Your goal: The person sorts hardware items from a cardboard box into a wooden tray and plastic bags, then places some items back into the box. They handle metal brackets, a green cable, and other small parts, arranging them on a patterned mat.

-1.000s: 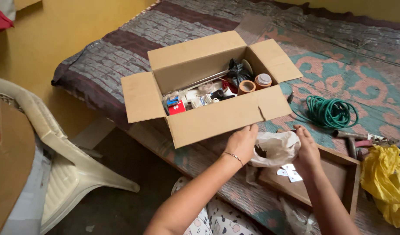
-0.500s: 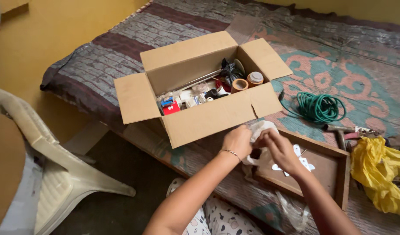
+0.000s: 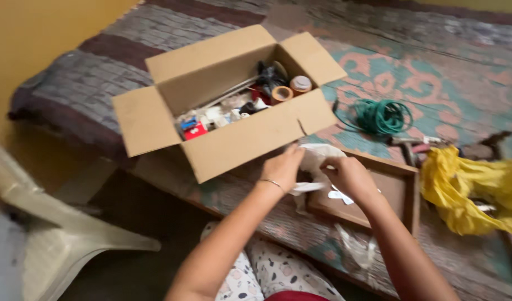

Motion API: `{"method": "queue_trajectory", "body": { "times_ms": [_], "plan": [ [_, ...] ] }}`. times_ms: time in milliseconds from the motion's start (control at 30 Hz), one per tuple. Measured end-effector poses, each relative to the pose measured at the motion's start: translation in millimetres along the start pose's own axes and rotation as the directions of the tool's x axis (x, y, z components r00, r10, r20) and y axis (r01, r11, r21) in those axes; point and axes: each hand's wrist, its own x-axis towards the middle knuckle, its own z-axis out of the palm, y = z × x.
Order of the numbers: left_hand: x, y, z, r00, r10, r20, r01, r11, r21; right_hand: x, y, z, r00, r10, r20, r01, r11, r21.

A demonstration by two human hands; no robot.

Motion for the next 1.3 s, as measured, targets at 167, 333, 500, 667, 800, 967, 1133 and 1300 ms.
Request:
{"method": "queue_trajectory", "body": {
  "times_ms": [167, 333, 500, 667, 800, 967, 1133, 1300],
  "plan": [
    [7, 0, 1, 0.964, -0.16, 0.215, 0.128, 0.98, 0.155, -5, 4, -7, 1.0, -0.002, -0.014, 0.002, 1.0, 0.022],
    [10, 17, 6, 0.949, -0.195, 0.247, 0.142, 0.966, 0.217, -7, -11, -13, 1.0, 0.011, -0.025, -0.013, 0.994, -0.113],
    [6, 21, -8, 0.937, -0.218, 0.273, 0.169, 0.967, 0.193, -6, -17, -11, 0.999, 0.052, 0.008, -0.052, 0.967, 0.249],
    [3, 28, -22, 0.948, -0.187, 0.256, 0.16, 0.979, 0.124, -14, 44, -19, 0.977, 0.193, -0.089, -0.161, 0.947, 0.279],
    [6, 41, -16, 0.997, -0.071, 0.016, 0.07, 0.995, 0.072, -39, 115, -13, 0.956, 0.294, -0.017, -0.292, 0.939, -0.183],
    [20, 62, -10, 0.895, 0.274, -0.351, -0.205, 0.954, 0.221, -60, 159, 10, 0.856, 0.485, 0.182, -0.433, 0.862, -0.263],
    [12, 86, 21, 0.789, 0.611, -0.069, -0.59, 0.784, 0.193, -50, 178, 18, 0.892, 0.41, 0.189, -0.372, 0.905, -0.208],
    [-24, 89, 67, 0.806, 0.588, -0.075, -0.592, 0.801, -0.087, -45, 185, 13, 0.888, 0.413, 0.2, -0.408, 0.91, -0.07]
  ]
}}
